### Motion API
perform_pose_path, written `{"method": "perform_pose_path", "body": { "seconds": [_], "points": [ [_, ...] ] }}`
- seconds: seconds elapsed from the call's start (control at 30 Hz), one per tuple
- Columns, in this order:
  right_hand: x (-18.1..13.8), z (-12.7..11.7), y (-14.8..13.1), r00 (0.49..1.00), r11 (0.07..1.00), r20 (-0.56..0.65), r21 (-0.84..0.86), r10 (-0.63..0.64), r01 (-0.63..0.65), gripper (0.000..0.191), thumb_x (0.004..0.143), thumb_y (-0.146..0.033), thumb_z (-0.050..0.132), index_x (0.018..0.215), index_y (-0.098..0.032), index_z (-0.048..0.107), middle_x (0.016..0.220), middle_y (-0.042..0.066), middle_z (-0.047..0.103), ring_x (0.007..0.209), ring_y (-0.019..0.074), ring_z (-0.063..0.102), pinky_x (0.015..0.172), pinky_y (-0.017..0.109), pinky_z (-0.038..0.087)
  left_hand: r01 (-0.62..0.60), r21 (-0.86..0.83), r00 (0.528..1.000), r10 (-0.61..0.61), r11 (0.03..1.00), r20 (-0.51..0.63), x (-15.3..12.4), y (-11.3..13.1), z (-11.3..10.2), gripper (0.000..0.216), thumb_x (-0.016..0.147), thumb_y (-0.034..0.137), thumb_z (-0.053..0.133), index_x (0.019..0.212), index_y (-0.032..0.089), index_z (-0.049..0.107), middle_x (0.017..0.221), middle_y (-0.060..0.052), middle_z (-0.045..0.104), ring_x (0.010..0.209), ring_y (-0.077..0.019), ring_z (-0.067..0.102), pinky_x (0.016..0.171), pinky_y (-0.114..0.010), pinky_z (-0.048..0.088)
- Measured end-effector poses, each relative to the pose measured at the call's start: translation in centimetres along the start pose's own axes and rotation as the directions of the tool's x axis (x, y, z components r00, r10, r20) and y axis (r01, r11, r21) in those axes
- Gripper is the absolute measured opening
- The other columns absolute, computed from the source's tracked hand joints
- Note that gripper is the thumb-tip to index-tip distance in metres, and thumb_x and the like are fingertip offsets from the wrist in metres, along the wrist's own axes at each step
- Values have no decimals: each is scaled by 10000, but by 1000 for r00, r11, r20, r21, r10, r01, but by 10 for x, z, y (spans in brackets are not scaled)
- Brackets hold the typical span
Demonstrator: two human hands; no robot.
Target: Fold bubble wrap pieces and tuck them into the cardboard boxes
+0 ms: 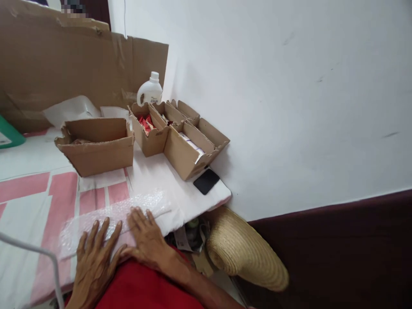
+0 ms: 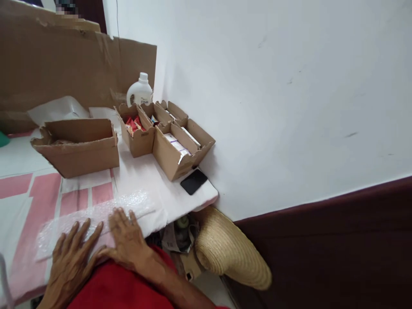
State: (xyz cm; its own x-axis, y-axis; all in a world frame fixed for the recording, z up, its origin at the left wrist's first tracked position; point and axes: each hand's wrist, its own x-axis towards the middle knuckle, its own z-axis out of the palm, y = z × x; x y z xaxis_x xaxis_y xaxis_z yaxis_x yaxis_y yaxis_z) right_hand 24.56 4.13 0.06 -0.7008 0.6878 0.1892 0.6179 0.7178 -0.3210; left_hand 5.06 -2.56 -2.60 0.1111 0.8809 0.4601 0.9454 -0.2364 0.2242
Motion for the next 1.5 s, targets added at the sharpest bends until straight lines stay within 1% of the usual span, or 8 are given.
{"method": "perform_pose_path", "body": {
  "seconds": [0.2,0.43,0.67,0.83,0.97,1.13,1.33,1.5],
  "points": [
    [-52,-5,55,967,961,-37,-109,253,-256,1034,914,-645,582,1616,-61,98,1644,252,214,1547,355,184,1207,576,293,64,16,998,-64,998,28,3,7,-2,666,932,346,573,1553,377,336,1609,-110,393,1519,-366,275,1214,-612,190],
    [-48,-8,39,957,956,-130,-109,259,-273,1000,934,-613,576,1623,-100,66,1623,263,278,1517,392,261,1161,636,318,31,54,999,-33,998,32,1,1,0,573,918,348,582,1482,311,489,1539,-135,485,1488,-362,337,1210,-581,216],
    [6,6,-11,971,971,-215,190,-102,144,438,988,-239,515,1409,-121,497,1364,157,605,1243,288,539,1064,446,456,26,96,999,-28,995,28,4,-4,0,602,928,266,520,1520,231,414,1478,-124,552,1427,-303,429,1168,-498,310],
    [28,28,-15,979,944,-165,288,-118,162,304,943,-204,571,1242,-157,590,1200,115,649,1052,273,543,932,445,493,208,-15,973,-209,978,-96,0,-21,-22,481,936,221,455,1414,211,508,1323,-128,639,1224,-239,598,1016,-405,482],
    [28,32,-10,979,945,-161,281,-124,166,306,934,-198,585,1238,-164,584,1204,108,643,1054,264,526,925,429,482,583,139,813,-571,801,-115,-3,-28,-55,407,940,482,469,1152,165,610,1039,-136,697,942,-275,664,820,-403,524],
    [28,34,-9,973,940,-187,288,-134,185,300,937,-199,573,1235,-176,590,1179,103,647,1053,251,534,916,413,486,792,181,564,-812,583,147,12,-26,-77,406,886,628,443,848,238,550,779,-61,691,696,-255,662,569,-325,415],
    [26,35,-8,954,923,-268,314,-137,221,302,966,-176,507,1255,-163,594,1187,117,653,1065,257,544,932,427,490,876,-195,475,-861,442,181,12,-29,-74,399,734,644,598,775,248,566,627,4,617,578,-200,592,567,-305,428],
    [23,34,-9,946,924,-292,306,-140,231,266,994,-150,457,1203,-180,620,1161,115,670,1056,242,570,908,401,490,779,-621,332,-898,88,289,6,-24,-70,530,551,607,808,801,223,543,634,34,598,588,-161,600,548,-264,463]
  ]
}}
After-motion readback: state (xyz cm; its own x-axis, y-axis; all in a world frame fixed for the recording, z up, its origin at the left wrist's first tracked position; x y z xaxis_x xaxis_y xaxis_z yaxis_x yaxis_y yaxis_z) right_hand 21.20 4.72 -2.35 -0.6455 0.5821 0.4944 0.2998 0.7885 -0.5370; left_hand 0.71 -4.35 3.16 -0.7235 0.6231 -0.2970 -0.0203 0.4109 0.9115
